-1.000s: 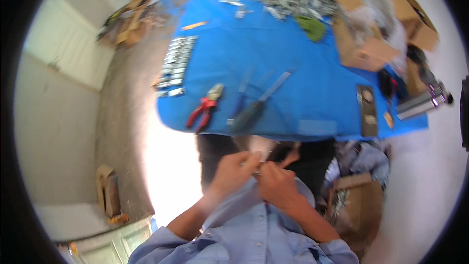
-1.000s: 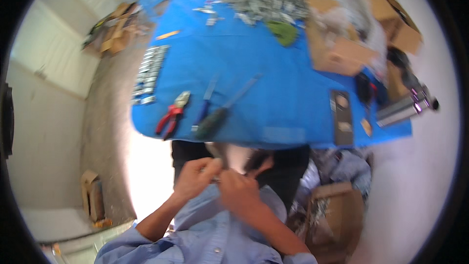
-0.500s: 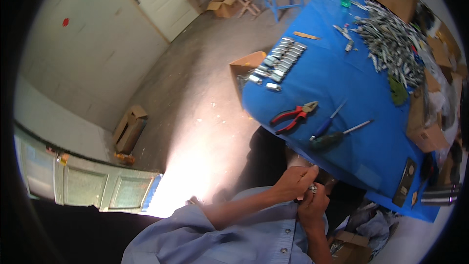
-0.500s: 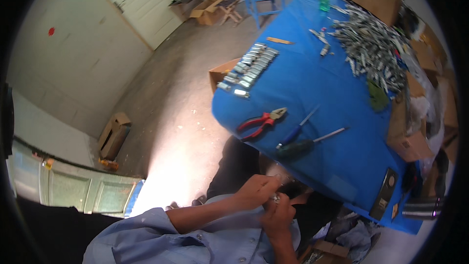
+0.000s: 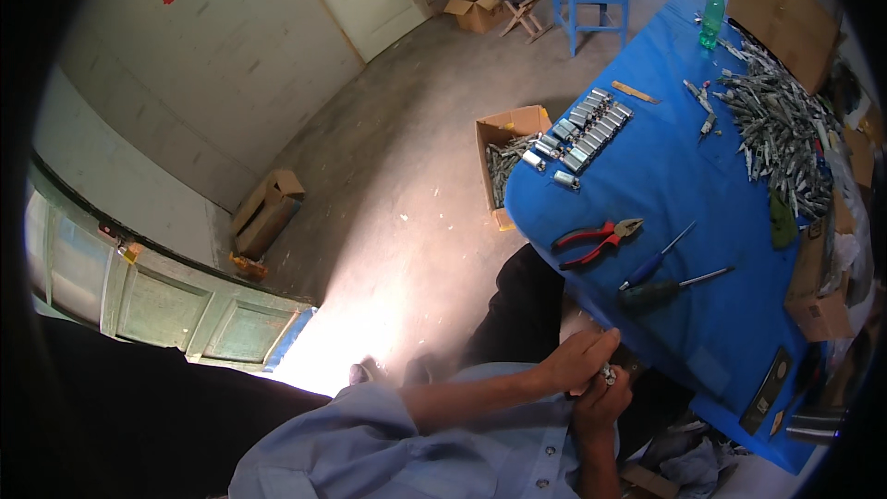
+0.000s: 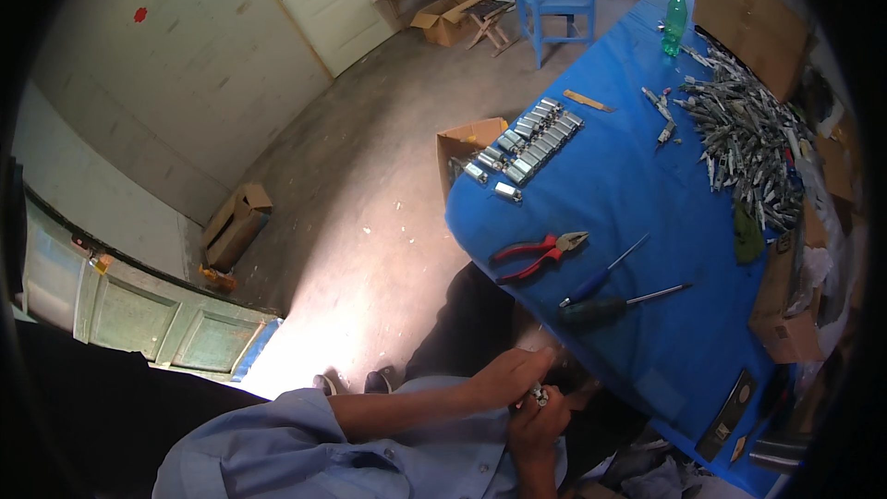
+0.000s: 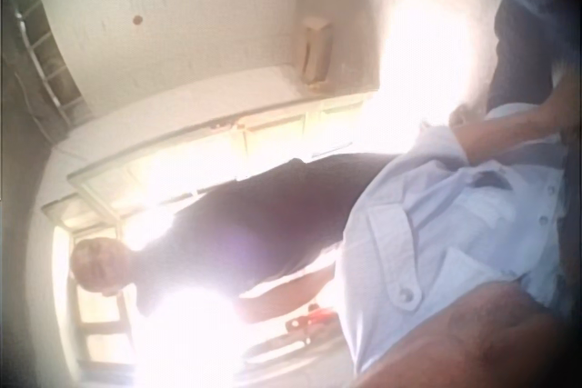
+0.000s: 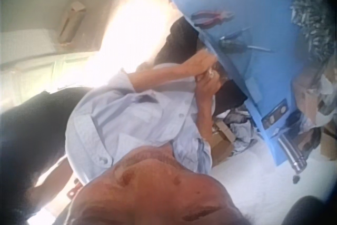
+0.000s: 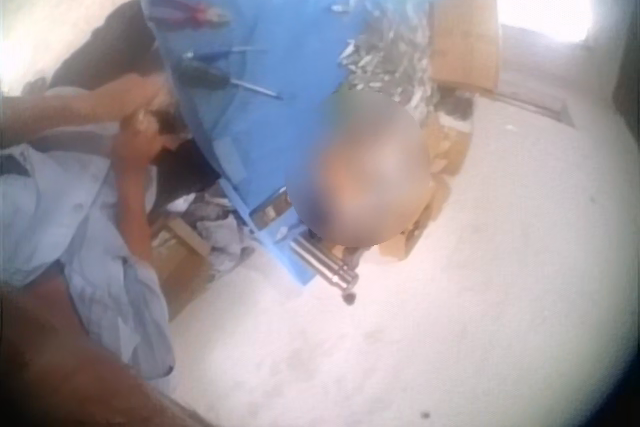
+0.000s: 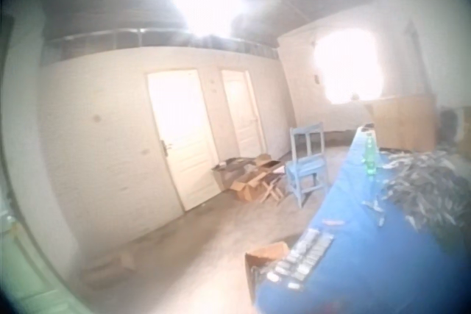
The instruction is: The person assembles a small metal hardware component by hand, using a screwdriver to tighten a fastener and pliers to hold the parts in place.
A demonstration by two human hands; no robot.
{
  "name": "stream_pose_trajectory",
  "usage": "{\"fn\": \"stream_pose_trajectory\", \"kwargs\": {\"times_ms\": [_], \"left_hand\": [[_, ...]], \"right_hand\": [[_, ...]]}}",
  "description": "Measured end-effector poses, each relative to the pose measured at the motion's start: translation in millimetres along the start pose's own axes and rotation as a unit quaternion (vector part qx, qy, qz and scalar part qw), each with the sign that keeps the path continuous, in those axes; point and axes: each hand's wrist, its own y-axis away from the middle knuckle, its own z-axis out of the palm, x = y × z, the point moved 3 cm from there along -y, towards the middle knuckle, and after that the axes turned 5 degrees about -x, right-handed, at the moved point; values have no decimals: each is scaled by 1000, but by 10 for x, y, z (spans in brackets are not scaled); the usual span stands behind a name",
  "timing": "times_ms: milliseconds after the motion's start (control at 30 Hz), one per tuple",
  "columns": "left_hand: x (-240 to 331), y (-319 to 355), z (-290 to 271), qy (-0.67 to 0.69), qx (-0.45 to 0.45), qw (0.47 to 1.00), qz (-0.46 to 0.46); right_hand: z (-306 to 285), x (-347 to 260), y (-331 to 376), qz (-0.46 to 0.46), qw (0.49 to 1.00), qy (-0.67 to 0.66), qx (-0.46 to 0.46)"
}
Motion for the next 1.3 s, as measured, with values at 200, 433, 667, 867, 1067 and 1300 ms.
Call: {"fn": "stream_pose_trajectory", "kwargs": {"times_ms": [200,433,667,867,1067,1300], "left_hand": [[-71,-112,-9,-185,59,960,203],[-57,24,-182,-128,68,989,28],[213,-27,243,93,69,993,-16],[167,-14,127,116,64,991,-32],[252,-17,206,125,84,988,-27],[293,11,161,10,108,994,-4]], "right_hand": [[7,-18,-26,-70,997,-1,17],[491,177,120,-137,989,54,29],[-91,-134,-145,-36,992,-115,44],[-71,-278,-163,-87,983,-83,143],[-183,-287,-235,-88,982,-96,137],[18,-184,-115,-11,996,-67,63]]}}
